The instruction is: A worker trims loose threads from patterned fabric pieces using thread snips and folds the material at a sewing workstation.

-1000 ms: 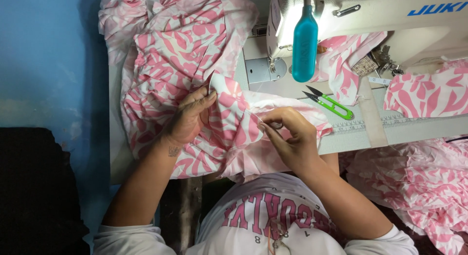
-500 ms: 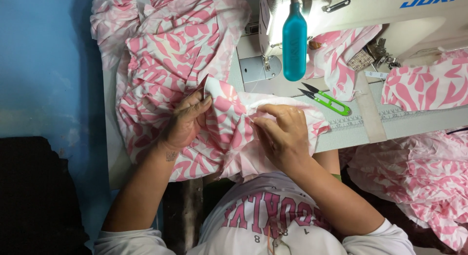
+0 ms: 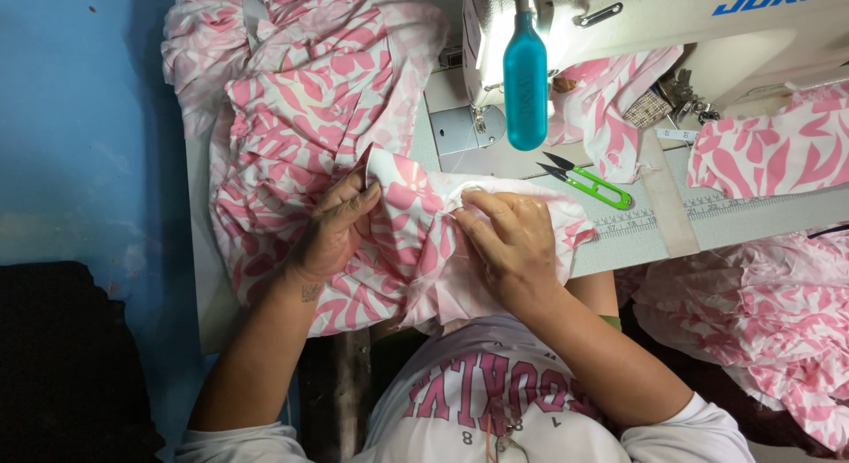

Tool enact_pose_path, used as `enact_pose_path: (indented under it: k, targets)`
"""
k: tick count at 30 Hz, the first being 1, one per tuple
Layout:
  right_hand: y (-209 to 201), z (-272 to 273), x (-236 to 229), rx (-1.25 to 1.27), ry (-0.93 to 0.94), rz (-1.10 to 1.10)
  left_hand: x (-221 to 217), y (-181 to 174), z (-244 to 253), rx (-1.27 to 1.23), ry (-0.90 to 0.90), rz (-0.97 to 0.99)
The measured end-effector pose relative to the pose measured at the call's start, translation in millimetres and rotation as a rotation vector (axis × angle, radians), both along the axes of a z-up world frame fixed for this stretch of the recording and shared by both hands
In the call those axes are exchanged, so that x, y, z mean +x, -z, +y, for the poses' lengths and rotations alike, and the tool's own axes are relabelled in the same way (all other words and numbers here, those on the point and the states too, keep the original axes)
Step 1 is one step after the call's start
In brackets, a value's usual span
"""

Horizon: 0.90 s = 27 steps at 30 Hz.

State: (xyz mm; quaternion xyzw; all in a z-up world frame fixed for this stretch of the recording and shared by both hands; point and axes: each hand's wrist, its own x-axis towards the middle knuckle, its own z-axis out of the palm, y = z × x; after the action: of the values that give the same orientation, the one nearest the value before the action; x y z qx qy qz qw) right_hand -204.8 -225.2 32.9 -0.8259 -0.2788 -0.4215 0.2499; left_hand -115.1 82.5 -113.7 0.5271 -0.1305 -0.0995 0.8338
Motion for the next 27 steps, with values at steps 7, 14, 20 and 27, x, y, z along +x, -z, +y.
enact_pose_path:
  k: [7,14,20,27]
  targets:
    - [-4,-9,1,0.095,-0.056,0.115,-34,-124,-41,0.023,0.019,-0.045]
    - [-10,-14,-2,0.216,-0.048,0.203,-41,-138,-39,0.096,0.001,-0.091]
    - [-6,-16,-2,0.233,-0.032,0.222,-48,-159,-44,0.137,0.0,-0.129]
    - [-13,-19,-5,0.185,-0.016,0.211,-51,-157,-38,0.179,-0.034,-0.145]
